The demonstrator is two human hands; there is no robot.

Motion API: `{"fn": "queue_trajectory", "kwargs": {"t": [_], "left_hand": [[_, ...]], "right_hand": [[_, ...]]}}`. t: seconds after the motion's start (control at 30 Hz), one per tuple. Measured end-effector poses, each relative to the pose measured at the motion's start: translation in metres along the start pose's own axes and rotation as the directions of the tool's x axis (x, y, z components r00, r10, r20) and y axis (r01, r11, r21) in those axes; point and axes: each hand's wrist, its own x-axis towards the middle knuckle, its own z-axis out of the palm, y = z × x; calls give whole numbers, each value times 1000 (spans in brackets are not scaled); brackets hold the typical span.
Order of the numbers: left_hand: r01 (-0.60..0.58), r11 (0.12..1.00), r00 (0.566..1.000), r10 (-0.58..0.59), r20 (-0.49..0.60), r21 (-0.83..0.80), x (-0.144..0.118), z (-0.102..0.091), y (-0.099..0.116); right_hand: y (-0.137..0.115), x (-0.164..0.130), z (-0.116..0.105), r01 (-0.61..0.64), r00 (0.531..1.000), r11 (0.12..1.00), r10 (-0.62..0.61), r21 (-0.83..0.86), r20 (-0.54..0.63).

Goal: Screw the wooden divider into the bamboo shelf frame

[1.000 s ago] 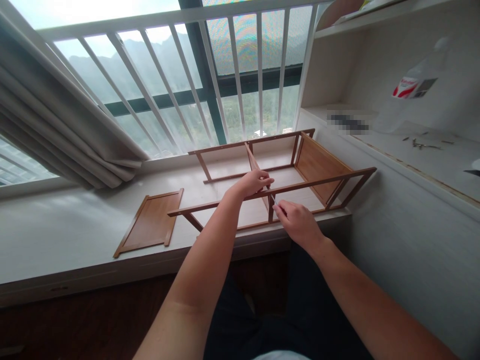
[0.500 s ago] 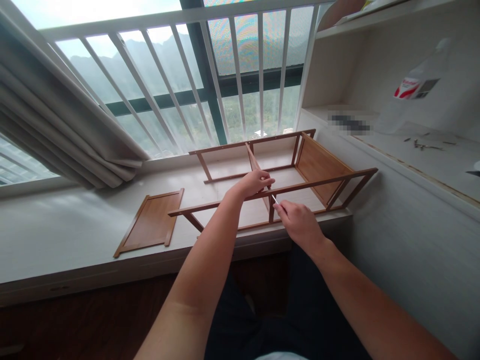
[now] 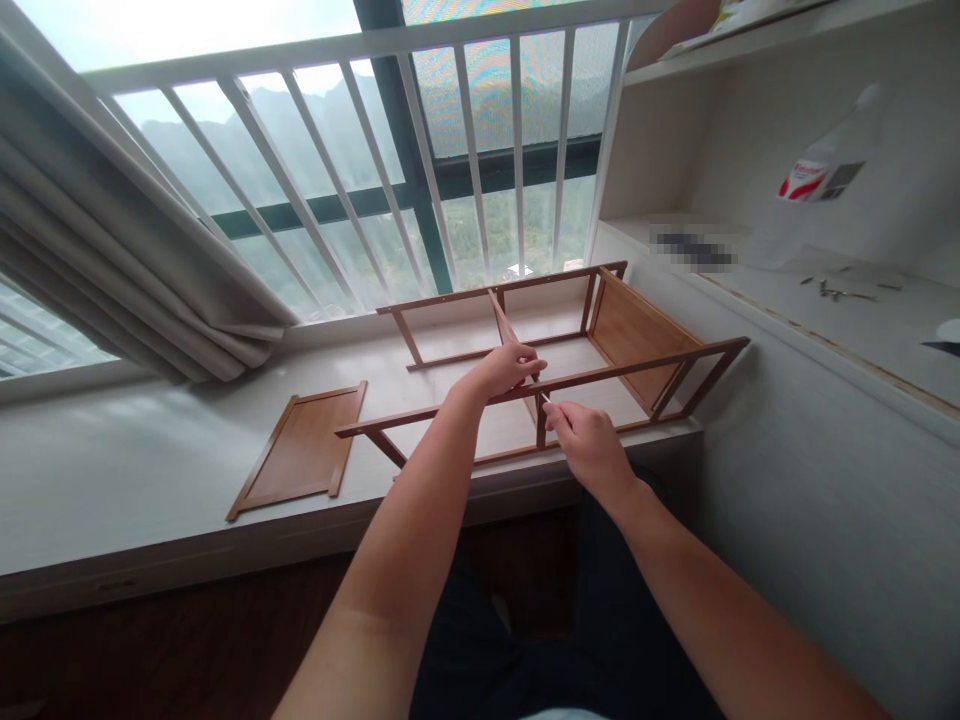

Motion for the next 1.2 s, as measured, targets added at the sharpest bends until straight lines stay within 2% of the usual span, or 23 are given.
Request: {"fn": "queue_trajectory", "kwargs": {"t": [0.1,0.17,0.23,0.37,0.5,0.63,0.73,0.8,0.93,1.03,1.1,1.13,1.2], "left_hand": [[3,1000,1000,-3,5,-7,-1,0,1],[15,1000,1000,-15,4,-15,-2,0,2],[27,999,1000,-27,4,-26,-3,0,3],[28,998,1000,-28,7,-49,-3,0,2],[10,998,1000,-10,0,-55,-2,1,1],[8,998,1000,-8,0,-61,-3,1,1],[-1,998,1000,1,-2,-63,-3,0,2],[1,998,1000,-1,-4,-60,-3,0,3],[2,998,1000,-2,0,-55,-2,1,2],[0,999,1000,0,3,-50,-2,1,1],[5,999,1000,-5,4,-42,-3,1,1],[7,999,1000,-7,1,-35,-3,0,1],[7,1000,1000,-7,-10,-18,-3,0,2]], "right_hand": [[2,-3,11,-92,996,973,92,210,8],[2,-6,20,-175,985,900,162,399,66],[0,-9,29,-271,962,756,229,596,147],[-11,-12,35,-393,908,348,293,851,299],[-20,-12,32,-415,882,16,253,909,398],[-22,-11,28,-441,852,-288,162,850,497],[-24,-11,25,-443,830,-469,106,764,547],[-27,-11,22,-425,829,-548,85,721,553],[-31,-11,20,-402,834,-602,69,689,547],[-31,-12,21,-409,841,-539,91,737,533],[-26,-15,21,-440,846,-406,113,801,521],[-22,-16,21,-454,851,-305,132,837,509],[-12,-17,17,-465,866,-30,190,885,462]]}}
